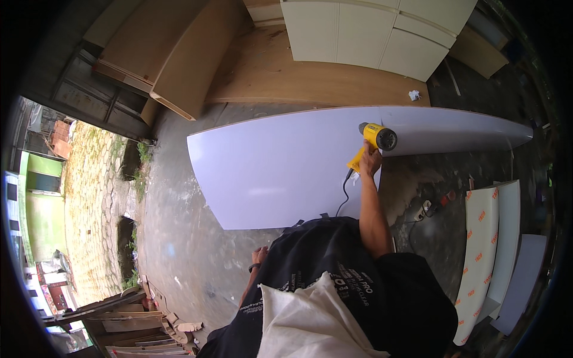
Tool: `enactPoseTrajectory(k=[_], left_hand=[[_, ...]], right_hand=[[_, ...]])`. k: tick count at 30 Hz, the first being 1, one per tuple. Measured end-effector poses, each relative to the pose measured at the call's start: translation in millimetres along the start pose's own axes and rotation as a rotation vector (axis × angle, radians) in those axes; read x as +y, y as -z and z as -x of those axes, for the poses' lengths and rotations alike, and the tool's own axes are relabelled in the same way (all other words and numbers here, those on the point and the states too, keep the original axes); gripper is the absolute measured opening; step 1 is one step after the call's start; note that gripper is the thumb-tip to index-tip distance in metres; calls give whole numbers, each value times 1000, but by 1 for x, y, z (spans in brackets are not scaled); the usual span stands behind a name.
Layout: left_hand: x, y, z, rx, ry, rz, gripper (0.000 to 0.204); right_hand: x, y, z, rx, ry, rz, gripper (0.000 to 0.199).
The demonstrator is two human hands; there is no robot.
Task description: The person uses a yellow heat gun to apply heat to a large white plastic sheet resting on a wooden frame. They move the heat gun across the surface and use their hands to press and smooth the sheet as it becomes pliable.
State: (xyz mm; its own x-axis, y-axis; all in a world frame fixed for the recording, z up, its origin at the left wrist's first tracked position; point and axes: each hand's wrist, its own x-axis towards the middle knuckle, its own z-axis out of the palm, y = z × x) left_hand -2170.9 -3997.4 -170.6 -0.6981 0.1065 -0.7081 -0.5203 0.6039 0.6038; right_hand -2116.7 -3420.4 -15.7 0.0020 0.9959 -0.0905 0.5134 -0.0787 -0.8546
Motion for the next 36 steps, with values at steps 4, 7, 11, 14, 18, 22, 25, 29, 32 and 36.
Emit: enactPoseTrajectory(k=[4, 7, 11, 14, 18, 22, 25, 29, 32, 36], left_hand=[[48, -10, 26, -72, -147, 119, 40], [67, -11, 34, -44, 3, 170, 41], [49, 2, 46, 26, 17, 145, 42], [32, -9, 48, 39, 31, 174, 42], [-66, 24, 38, 117, 74, 94, 42], [-145, 36, 27, 139, 147, -40, 41], [-146, 45, 8, 99, 119, -75, 41], [-145, 130, -19, 157, 70, -120, 40], [-67, 164, -55, 78, 130, 98, 37], [-16, 265, -79, 128, 271, 469, 33]], right_hand=[[-27, -27, 40, -191, 62, 32, 63], [-36, -58, 63, -418, 120, -82, 60], [-51, -89, 99, -569, 220, -138, 55], [-51, -97, 94, -594, 198, -151, 58], [-68, -104, 115, -500, 162, -7, 62], [-78, -119, 133, -398, 119, 86, 64], [-76, -142, 133, -373, 101, 80, 64], [-95, -202, 194, -515, 69, -87, 63], [-109, -232, 203, -439, 90, -84, 63], [-145, -282, 265, -542, 94, -42, 65]])
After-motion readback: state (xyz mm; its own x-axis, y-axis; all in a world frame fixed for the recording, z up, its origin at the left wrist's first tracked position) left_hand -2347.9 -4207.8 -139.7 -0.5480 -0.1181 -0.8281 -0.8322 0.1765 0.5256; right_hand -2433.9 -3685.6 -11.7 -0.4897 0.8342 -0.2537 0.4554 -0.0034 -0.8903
